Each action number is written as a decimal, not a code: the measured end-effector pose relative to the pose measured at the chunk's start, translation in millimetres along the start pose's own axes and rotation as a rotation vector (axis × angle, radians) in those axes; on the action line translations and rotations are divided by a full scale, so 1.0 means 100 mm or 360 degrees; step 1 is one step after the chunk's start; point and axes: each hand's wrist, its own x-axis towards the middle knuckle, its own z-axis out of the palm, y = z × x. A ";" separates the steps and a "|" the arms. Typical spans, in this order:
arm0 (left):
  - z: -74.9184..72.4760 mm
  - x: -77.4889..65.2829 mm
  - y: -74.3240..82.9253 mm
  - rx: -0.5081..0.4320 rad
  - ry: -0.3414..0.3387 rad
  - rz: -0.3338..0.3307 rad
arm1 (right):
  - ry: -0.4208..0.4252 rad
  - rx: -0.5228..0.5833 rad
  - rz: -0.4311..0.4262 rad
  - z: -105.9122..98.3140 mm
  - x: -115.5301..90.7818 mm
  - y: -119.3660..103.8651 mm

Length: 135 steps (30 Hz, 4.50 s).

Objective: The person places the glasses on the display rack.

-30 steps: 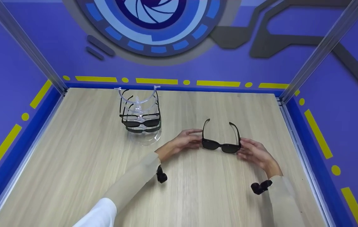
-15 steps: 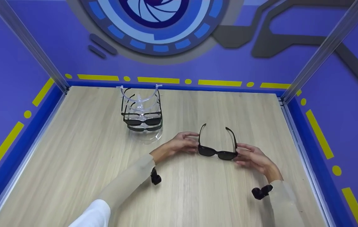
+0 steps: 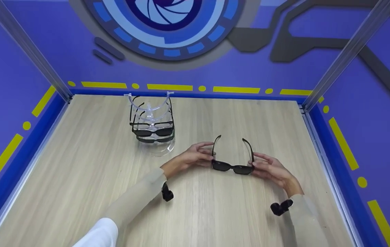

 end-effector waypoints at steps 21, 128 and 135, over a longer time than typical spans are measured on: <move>0.00 -0.23 0.13 -0.0095 -0.0097 0.0066 | -0.0069 0.0045 -0.0111 0.21 -0.10 -0.07; -0.77 -1.91 1.29 -0.0030 -0.0061 0.0557 | -0.0153 0.0160 -0.0462 1.85 0.54 -0.86; -0.84 -1.92 1.39 -0.0042 -0.0044 0.0596 | -0.0136 0.0187 -0.0480 1.91 0.66 -0.92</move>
